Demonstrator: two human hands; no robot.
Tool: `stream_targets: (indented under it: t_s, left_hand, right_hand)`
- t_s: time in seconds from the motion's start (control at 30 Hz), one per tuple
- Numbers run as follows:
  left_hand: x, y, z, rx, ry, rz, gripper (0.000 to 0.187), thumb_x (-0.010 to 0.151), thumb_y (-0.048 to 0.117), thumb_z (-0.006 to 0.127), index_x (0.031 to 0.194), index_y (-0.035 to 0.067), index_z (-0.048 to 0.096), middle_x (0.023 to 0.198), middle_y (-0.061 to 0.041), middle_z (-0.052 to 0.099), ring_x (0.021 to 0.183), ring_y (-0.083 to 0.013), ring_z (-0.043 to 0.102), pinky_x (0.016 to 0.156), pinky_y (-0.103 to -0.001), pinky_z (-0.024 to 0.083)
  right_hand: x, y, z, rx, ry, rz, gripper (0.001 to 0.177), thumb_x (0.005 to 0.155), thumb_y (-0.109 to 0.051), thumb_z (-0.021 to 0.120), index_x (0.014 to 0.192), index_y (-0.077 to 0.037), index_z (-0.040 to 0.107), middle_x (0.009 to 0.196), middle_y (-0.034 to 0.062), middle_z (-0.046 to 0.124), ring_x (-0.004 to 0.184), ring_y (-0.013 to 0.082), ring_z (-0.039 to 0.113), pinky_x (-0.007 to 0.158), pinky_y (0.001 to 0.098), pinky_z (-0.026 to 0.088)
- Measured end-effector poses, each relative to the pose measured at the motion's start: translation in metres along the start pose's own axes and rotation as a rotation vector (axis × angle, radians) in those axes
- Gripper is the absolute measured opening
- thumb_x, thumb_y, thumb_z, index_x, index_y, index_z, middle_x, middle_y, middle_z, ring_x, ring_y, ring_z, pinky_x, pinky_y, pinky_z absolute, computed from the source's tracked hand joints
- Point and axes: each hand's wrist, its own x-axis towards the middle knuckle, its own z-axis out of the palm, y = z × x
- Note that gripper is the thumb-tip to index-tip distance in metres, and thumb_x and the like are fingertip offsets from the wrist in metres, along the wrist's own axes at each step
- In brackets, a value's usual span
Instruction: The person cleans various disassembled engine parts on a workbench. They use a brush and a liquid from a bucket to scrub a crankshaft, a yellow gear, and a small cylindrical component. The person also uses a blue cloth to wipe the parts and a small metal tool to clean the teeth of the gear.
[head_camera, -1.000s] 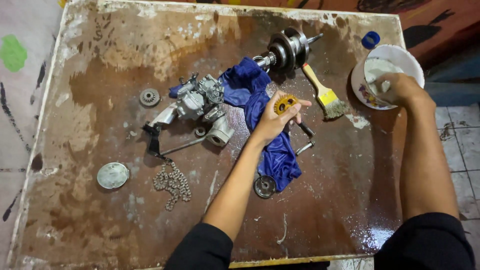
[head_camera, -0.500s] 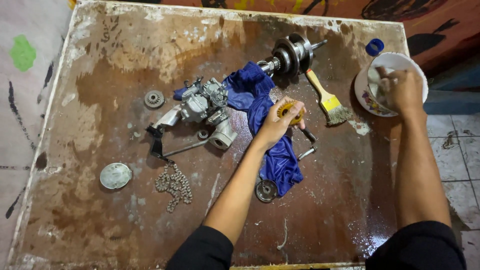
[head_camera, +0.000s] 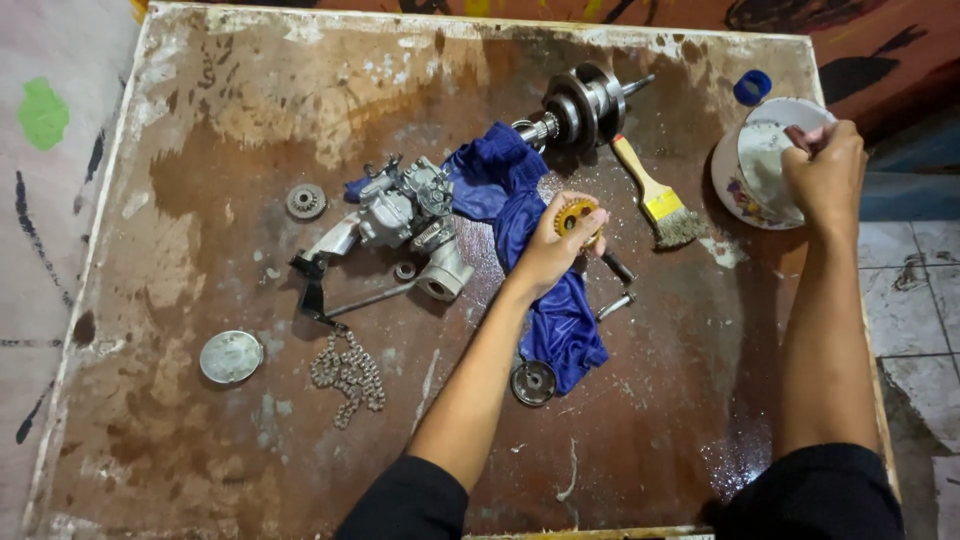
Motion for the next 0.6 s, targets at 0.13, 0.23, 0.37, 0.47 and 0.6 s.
stream_targets:
  t_s: [0.13, 0.23, 0.37, 0.47, 0.6]
  left_hand:
    - [-0.003, 0.002, 0.001, -0.058, 0.012, -0.019, 0.017, 0.104, 0.023, 0.063, 0.11, 0.008, 0.057, 0.092, -0.005, 0.063, 0.071, -0.0137, 0.062, 0.065, -0.028, 0.052]
    - [0.0, -0.003, 0.0, 0.018, 0.01, 0.038, 0.02, 0.107, 0.023, 0.061, 0.114, 0.004, 0.061, 0.093, -0.006, 0.065, 0.077, -0.0137, 0.063, 0.072, -0.027, 0.053]
    - [-0.006, 0.014, 0.019, 0.203, 0.108, 0.256, 0.022, 0.105, 0.021, 0.065, 0.118, 0.004, 0.063, 0.1, -0.003, 0.068, 0.091, -0.0107, 0.065, 0.084, -0.027, 0.057]
    - [-0.012, 0.032, 0.028, 0.327, 0.218, 0.34, 0.027, 0.098, 0.02, 0.071, 0.119, 0.005, 0.062, 0.102, -0.002, 0.067, 0.091, -0.0081, 0.064, 0.082, -0.025, 0.056]
    - [-0.011, 0.024, 0.022, 0.426, 0.261, 0.394, 0.027, 0.094, 0.018, 0.079, 0.111, 0.003, 0.065, 0.101, -0.003, 0.069, 0.093, -0.0075, 0.064, 0.083, -0.024, 0.055]
  right_hand:
    - [-0.004, -0.057, -0.02, 0.088, 0.018, -0.018, 0.017, 0.095, -0.002, 0.075, 0.096, 0.009, 0.062, 0.092, 0.0192, 0.07, 0.085, 0.0252, 0.066, 0.078, 0.039, 0.054]
    - [-0.004, -0.124, -0.044, 0.428, -0.034, 0.151, 0.015, 0.109, -0.008, 0.071, 0.103, 0.005, 0.068, 0.092, 0.0121, 0.069, 0.081, 0.0163, 0.062, 0.073, 0.032, 0.049]
    - [-0.031, -0.203, -0.045, 0.654, -0.251, 0.195, 0.008, 0.106, -0.002, 0.065, 0.11, 0.0, 0.072, 0.097, 0.0045, 0.071, 0.085, 0.008, 0.066, 0.075, 0.023, 0.056]
    - [-0.059, -0.238, -0.023, 0.881, -0.416, 0.298, 0.014, 0.098, -0.001, 0.069, 0.112, -0.003, 0.07, 0.095, 0.0027, 0.073, 0.078, 0.0065, 0.066, 0.064, 0.021, 0.055]
    - [-0.082, -0.241, 0.012, 0.938, -0.336, 0.038, 0.025, 0.092, 0.001, 0.081, 0.113, 0.002, 0.068, 0.1, 0.0038, 0.068, 0.088, 0.0061, 0.063, 0.075, 0.0203, 0.053]
